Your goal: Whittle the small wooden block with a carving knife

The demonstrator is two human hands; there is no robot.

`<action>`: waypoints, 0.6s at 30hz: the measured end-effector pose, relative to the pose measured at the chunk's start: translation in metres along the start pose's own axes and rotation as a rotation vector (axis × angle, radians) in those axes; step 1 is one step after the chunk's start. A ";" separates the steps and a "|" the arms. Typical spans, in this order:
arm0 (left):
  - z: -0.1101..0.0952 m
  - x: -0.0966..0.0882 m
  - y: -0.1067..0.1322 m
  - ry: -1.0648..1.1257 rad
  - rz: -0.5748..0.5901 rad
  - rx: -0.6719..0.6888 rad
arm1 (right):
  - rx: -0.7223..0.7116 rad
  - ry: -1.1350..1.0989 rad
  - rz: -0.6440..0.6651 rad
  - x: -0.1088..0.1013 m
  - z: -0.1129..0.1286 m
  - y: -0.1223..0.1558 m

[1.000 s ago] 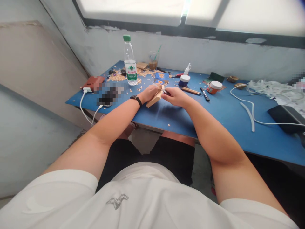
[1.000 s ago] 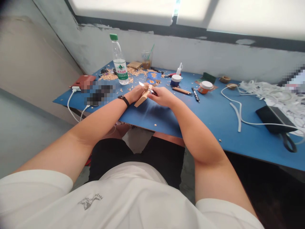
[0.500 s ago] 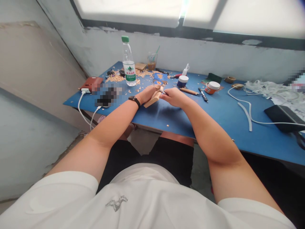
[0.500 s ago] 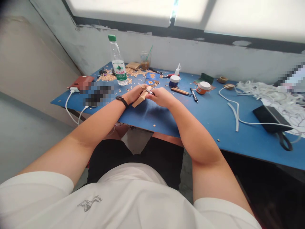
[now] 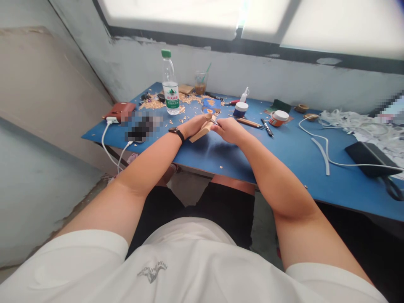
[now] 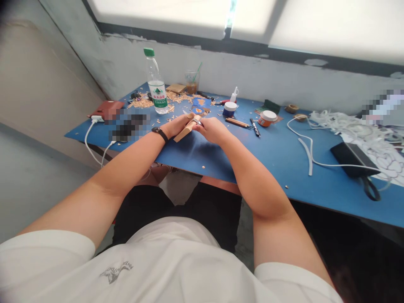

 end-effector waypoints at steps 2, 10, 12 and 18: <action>-0.003 -0.006 0.004 -0.116 -0.004 0.025 | 0.018 0.015 -0.002 0.001 -0.002 0.000; -0.002 -0.014 0.001 -0.291 -0.053 0.149 | -0.063 0.052 0.005 -0.003 0.004 0.006; -0.001 -0.011 -0.002 -0.311 -0.052 0.163 | -0.083 0.038 -0.002 -0.004 0.004 0.007; -0.002 -0.006 -0.001 -0.272 -0.122 0.150 | -0.070 0.052 -0.026 0.005 -0.001 0.000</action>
Point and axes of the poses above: each hand's wrist, its own y-axis away from the middle knuckle, its own x-axis out of the palm, z = x × y, the point moved 6 cm from there along -y, towards the middle knuckle, and after that the axes turned 4 degrees about y, right-handed, at the moved point
